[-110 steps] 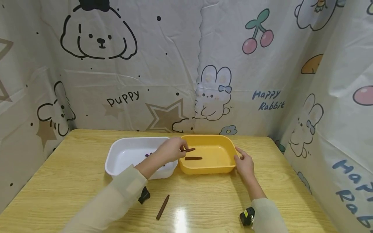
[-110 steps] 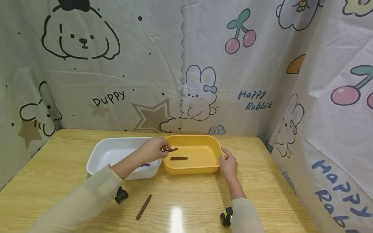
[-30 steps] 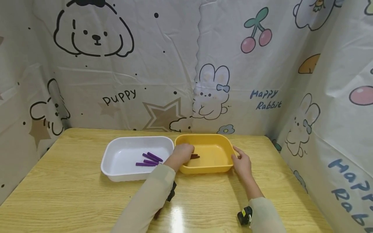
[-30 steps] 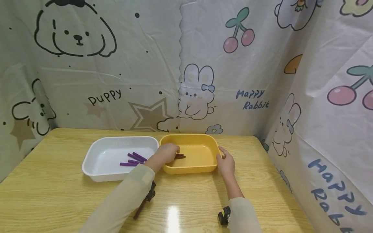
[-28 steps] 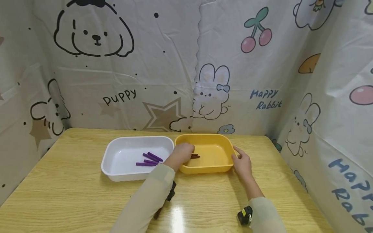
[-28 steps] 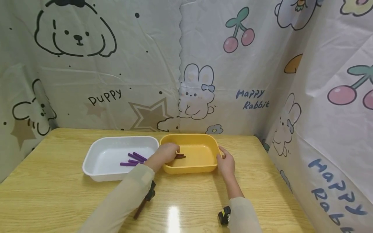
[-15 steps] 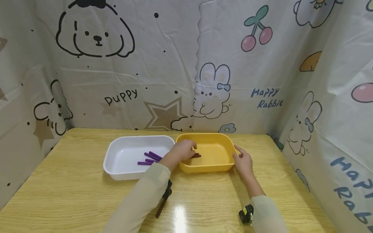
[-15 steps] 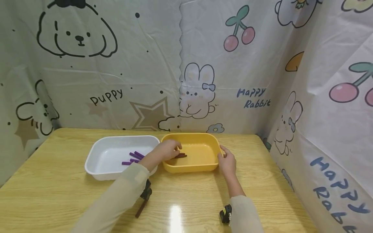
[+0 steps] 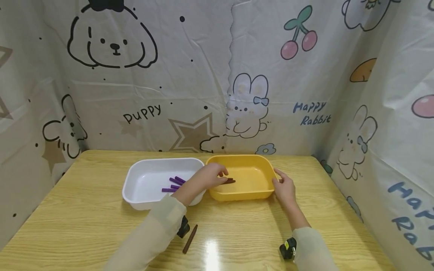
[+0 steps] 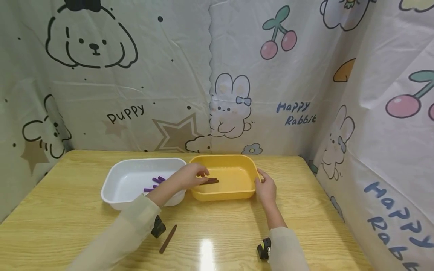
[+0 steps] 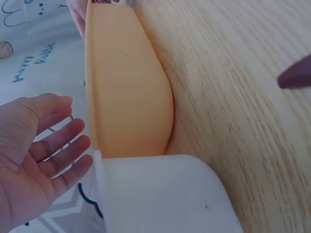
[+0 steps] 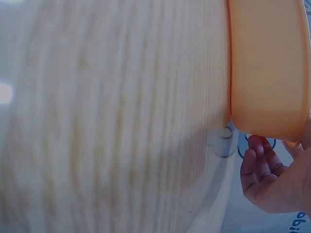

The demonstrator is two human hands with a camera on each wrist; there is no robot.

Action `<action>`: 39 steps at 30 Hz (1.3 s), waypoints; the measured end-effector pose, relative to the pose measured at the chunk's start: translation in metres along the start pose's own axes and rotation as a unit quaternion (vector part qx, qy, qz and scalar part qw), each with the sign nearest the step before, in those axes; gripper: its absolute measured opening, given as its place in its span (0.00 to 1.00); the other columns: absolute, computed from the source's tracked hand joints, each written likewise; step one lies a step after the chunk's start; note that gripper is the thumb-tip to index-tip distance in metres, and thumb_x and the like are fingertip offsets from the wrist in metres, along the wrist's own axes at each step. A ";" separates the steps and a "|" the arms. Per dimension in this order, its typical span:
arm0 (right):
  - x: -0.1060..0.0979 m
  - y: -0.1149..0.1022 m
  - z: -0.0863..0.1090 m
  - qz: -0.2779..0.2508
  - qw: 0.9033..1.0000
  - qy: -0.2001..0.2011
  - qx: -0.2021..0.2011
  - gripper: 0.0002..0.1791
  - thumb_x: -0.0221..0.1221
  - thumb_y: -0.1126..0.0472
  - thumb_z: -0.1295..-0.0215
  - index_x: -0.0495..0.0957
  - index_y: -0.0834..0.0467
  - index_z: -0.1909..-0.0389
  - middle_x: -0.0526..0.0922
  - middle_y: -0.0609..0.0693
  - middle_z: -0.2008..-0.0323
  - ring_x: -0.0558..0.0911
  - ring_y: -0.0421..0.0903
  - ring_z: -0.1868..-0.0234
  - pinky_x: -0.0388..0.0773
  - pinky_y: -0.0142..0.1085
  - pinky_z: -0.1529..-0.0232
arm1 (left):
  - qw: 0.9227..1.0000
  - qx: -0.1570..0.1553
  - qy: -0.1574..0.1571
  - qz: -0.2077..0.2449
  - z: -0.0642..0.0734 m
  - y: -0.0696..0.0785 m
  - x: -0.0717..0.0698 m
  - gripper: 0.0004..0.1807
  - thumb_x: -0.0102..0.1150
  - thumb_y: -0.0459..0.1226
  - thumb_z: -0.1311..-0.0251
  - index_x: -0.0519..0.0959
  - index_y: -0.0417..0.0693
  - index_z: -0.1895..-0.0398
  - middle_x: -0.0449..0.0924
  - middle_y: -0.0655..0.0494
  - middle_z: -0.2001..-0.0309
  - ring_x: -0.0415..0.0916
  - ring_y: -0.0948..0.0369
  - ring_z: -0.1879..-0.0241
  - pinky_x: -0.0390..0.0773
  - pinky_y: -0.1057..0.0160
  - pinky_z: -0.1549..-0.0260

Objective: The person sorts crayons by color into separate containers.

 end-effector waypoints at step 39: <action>-0.001 -0.001 0.000 0.003 1.000 0.002 -0.001 0.25 0.48 0.60 0.32 0.65 0.52 0.34 0.70 0.53 0.68 0.67 0.37 0.84 0.69 0.25 0.84 | 0.993 0.046 0.056 0.097 0.119 -0.011 -0.003 0.12 0.60 0.39 0.42 0.81 0.43 0.57 0.82 0.51 0.60 0.77 0.57 0.61 0.81 0.61 0.59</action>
Point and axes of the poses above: each hand's wrist, its own z-axis away from the middle knuckle, its own x-axis out of the palm, y = z × x, the point moved 9 cm from there along -z, towards the middle knuckle
